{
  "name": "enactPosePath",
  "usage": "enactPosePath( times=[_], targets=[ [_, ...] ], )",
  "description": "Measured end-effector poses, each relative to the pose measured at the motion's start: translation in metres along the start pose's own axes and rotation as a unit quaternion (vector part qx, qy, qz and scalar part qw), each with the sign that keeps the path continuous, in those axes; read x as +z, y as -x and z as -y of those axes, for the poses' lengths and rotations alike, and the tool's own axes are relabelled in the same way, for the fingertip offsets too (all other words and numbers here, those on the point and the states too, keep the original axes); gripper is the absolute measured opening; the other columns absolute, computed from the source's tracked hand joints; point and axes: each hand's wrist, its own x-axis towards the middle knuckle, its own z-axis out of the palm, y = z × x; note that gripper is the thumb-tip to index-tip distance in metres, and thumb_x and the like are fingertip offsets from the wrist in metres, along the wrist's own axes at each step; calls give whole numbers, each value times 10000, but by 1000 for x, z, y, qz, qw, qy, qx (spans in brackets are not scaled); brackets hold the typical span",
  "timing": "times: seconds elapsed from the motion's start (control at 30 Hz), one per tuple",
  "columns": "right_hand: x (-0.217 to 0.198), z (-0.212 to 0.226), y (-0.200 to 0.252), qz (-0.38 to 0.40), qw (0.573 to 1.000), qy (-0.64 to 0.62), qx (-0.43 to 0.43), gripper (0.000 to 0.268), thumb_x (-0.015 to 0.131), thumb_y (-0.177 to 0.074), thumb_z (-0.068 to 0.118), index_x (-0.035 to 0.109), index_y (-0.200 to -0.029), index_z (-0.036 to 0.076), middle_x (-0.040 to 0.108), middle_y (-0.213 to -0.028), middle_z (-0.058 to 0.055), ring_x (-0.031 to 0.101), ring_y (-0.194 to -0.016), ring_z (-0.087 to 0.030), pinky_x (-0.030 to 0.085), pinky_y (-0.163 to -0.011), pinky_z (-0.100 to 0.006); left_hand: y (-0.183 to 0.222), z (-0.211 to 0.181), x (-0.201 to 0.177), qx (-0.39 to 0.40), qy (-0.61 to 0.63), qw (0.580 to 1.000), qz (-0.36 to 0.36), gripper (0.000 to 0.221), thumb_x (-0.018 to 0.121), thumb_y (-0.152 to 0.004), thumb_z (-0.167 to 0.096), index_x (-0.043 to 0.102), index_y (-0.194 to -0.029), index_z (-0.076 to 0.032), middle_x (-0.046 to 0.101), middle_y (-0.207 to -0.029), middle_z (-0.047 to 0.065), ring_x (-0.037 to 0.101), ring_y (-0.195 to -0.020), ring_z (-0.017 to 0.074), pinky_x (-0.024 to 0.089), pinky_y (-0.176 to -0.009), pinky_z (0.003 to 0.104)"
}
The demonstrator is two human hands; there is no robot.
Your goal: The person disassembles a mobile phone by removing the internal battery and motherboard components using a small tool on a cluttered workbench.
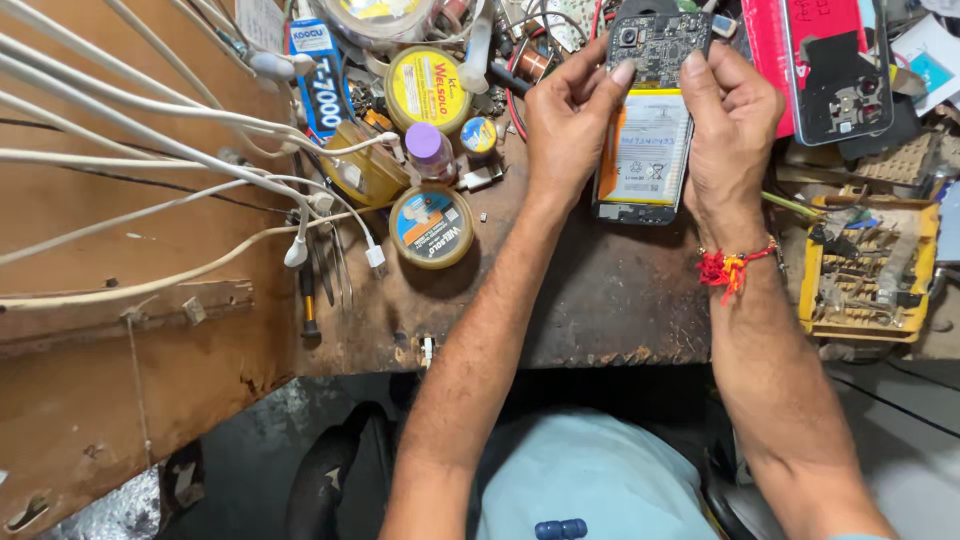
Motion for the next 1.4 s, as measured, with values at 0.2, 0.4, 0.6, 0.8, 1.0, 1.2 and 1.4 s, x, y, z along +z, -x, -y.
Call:
enactPosePath(
  times=[0.2,0.4,0.6,0.8,1.0,1.2,1.4],
  targets=[
    [-5,-9,3,-3,1000,19,-3,284,547,-1220,201,685,-1210,-48,706,-1099,-21,610,-959,-53,510,-872,-222,-3,8,-6,-30,48,998,-16,437,683,-1015,-31,577,-1413,114,753,-1142,140,703,-973,121,581,-869,262],
    [1,-4,2,2,1000,8,-8,297,514,-1196,189,679,-1284,-42,721,-1175,-41,639,-1033,-80,523,-953,-242,-1,3,-8,-35,55,998,-6,430,677,-1028,-23,586,-1424,117,745,-1183,154,705,-1017,138,579,-914,279],
    [3,-3,4,5,1000,8,-5,295,507,-1195,178,684,-1277,-43,717,-1161,-35,634,-1016,-78,524,-938,-242,0,2,-9,-42,80,996,0,430,678,-1029,-28,582,-1425,112,737,-1203,155,705,-1042,149,577,-937,289],
    [2,-5,2,1,1000,14,-7,290,511,-1197,174,686,-1270,-45,718,-1154,-35,628,-990,-70,518,-913,-233,1,2,-8,-49,84,995,-7,438,683,-1023,-34,578,-1425,105,737,-1200,158,705,-1035,155,581,-926,296],
    [-2,-10,2,-7,1000,22,-21,280,532,-1203,165,686,-1280,-55,718,-1167,-37,626,-990,-66,518,-916,-223,2,8,-10,-30,65,997,-3,416,651,-1067,-87,590,-1440,89,732,-1222,126,691,-1053,136,573,-942,291],
    [-6,-15,2,-27,999,26,-20,269,552,-1187,162,688,-1266,-57,720,-1136,-26,619,-992,-67,518,-917,-234,-1,21,-14,-16,59,998,-1,379,583,-1113,-108,595,-1445,75,728,-1231,126,682,-1054,134,569,-946,296],
    [-10,-23,-2,-36,997,60,-41,261,553,-1191,149,685,-1281,-57,718,-1140,-27,625,-1007,-68,527,-927,-237,1,20,-13,1,78,997,9,363,573,-1124,-83,586,-1453,69,720,-1271,124,684,-1098,139,566,-988,301]
  ],
)
